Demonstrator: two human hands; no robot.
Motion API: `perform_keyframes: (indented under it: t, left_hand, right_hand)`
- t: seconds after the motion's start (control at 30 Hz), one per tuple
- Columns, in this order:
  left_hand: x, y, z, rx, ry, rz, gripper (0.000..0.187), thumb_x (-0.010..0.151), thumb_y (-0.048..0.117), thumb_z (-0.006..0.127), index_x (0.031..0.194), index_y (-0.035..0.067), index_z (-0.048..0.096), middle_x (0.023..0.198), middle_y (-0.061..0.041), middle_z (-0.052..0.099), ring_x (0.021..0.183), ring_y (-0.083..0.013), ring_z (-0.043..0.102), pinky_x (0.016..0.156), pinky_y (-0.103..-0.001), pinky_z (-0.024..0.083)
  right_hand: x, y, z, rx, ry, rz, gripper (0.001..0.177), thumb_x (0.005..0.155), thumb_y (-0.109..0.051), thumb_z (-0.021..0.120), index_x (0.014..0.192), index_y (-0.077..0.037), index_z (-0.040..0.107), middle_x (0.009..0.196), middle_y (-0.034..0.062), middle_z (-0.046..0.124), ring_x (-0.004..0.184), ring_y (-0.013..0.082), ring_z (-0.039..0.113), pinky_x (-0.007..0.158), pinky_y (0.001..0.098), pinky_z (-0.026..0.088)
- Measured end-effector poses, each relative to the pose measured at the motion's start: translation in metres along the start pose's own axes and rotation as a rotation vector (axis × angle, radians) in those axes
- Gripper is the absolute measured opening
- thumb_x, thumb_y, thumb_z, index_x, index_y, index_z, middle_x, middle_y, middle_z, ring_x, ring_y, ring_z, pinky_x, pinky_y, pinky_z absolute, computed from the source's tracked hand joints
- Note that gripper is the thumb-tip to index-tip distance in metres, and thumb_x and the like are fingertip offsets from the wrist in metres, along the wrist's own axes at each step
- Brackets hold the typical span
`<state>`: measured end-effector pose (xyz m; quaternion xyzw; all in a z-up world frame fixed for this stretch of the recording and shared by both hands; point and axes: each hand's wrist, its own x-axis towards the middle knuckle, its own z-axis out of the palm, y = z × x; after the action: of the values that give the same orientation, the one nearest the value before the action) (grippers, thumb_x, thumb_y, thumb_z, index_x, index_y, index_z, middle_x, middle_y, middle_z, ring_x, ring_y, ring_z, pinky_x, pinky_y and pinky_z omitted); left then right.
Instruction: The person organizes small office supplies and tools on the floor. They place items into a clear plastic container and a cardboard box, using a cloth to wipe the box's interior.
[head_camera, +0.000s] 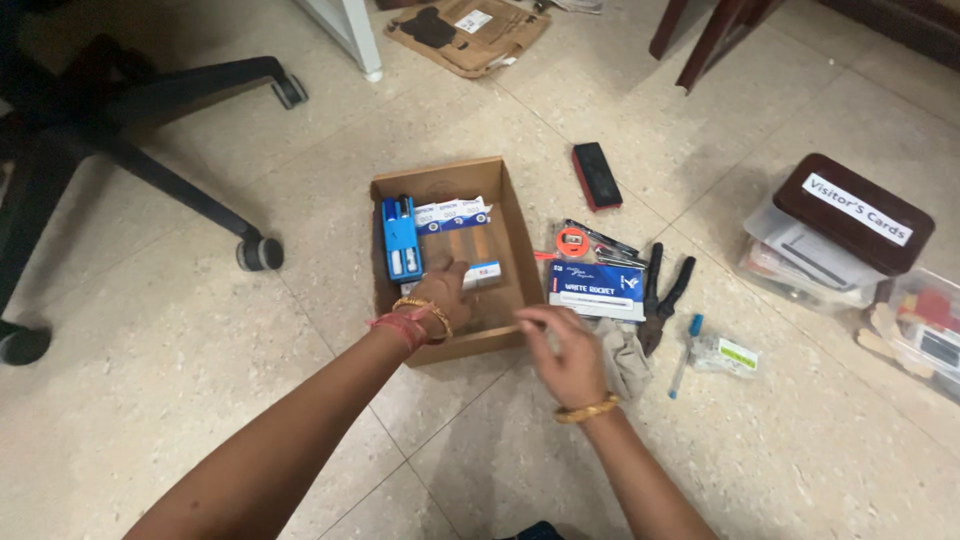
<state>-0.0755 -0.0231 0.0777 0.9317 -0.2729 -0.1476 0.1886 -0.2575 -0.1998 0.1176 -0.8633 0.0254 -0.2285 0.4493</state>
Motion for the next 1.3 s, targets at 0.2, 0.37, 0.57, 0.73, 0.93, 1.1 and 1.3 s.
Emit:
perform_keyframes:
  t: [0.2, 0.37, 0.57, 0.73, 0.93, 1.1, 1.3]
  left_hand:
    - [-0.001, 0.031, -0.008, -0.176, 0.067, 0.144, 0.047, 0.084, 0.028, 0.074, 0.124, 0.004, 0.064, 0.135, -0.023, 0.058, 0.123, -0.0427, 0.057, 0.106, -0.044, 0.045]
    - [0.020, 0.063, -0.007, -0.234, 0.058, 0.108, 0.044, 0.090, 0.029, 0.069, 0.129, 0.009, 0.062, 0.137, -0.020, 0.057, 0.125, -0.0400, 0.057, 0.108, -0.045, 0.045]
    - [0.050, 0.077, -0.004, -0.089, 0.116, 0.417, 0.068, 0.087, 0.021, 0.072, 0.146, 0.000, 0.045, 0.152, -0.024, 0.043, 0.142, -0.0416, 0.039, 0.114, -0.046, 0.034]
    - [0.062, 0.070, 0.008, -0.024, 0.070, 0.448, 0.071, 0.088, 0.023, 0.072, 0.146, -0.004, 0.042, 0.156, -0.024, 0.037, 0.145, -0.0405, 0.035, 0.118, -0.045, 0.032]
    - [0.061, 0.068, 0.011, -0.046, 0.135, 0.476, 0.067, 0.087, 0.026, 0.075, 0.141, -0.004, 0.048, 0.155, -0.023, 0.042, 0.141, -0.0404, 0.043, 0.116, -0.044, 0.038]
    - [0.055, 0.070, 0.009, -0.110, 0.133, 0.428, 0.064, 0.087, 0.026, 0.075, 0.140, -0.002, 0.051, 0.155, -0.021, 0.043, 0.135, -0.0413, 0.048, 0.110, -0.046, 0.042]
    - [0.044, 0.084, -0.007, -0.416, 0.117, 0.230, 0.066, 0.086, 0.036, 0.077, 0.140, 0.004, 0.055, 0.145, -0.017, 0.056, 0.128, -0.0352, 0.058, 0.107, -0.042, 0.049]
  right_hand:
    - [-0.010, 0.070, -0.048, 0.134, 0.195, 0.350, 0.018, 0.095, -0.012, 0.068, 0.112, -0.006, 0.073, 0.108, 0.0082, 0.077, 0.099, 0.0169, 0.073, 0.088, 0.0296, 0.056]
    - [0.019, 0.115, -0.068, -0.058, 0.153, 0.432, 0.022, 0.092, -0.016, 0.071, 0.112, -0.009, 0.073, 0.107, 0.0104, 0.075, 0.094, 0.0207, 0.074, 0.083, 0.0327, 0.057]
    - [0.110, 0.182, -0.049, -0.370, 0.019, 0.102, 0.032, 0.088, -0.025, 0.074, 0.120, -0.017, 0.073, 0.123, 0.0205, 0.068, 0.119, 0.0387, 0.061, 0.103, 0.0479, 0.050]
    - [0.173, 0.248, -0.020, -0.588, -0.130, 0.236, 0.061, 0.082, -0.042, 0.076, 0.140, -0.030, 0.064, 0.142, 0.0400, 0.043, 0.125, 0.0577, 0.047, 0.107, 0.0542, 0.043]
    - [0.199, 0.262, -0.007, -0.572, -0.281, 0.411, 0.066, 0.082, -0.055, 0.075, 0.143, -0.034, 0.058, 0.135, 0.0359, 0.049, 0.126, 0.0544, 0.050, 0.107, 0.0536, 0.044]
    - [0.192, 0.208, -0.021, -0.172, 0.107, 0.227, 0.037, 0.095, -0.036, 0.071, 0.128, -0.021, 0.065, 0.123, 0.0283, 0.066, 0.110, 0.0422, 0.067, 0.094, 0.0472, 0.055]
    - [0.139, 0.106, -0.059, 1.031, 0.219, 0.575, 0.021, 0.103, -0.027, 0.058, 0.121, -0.018, 0.052, 0.119, 0.0204, 0.069, 0.101, 0.0365, 0.071, 0.089, 0.0487, 0.062]
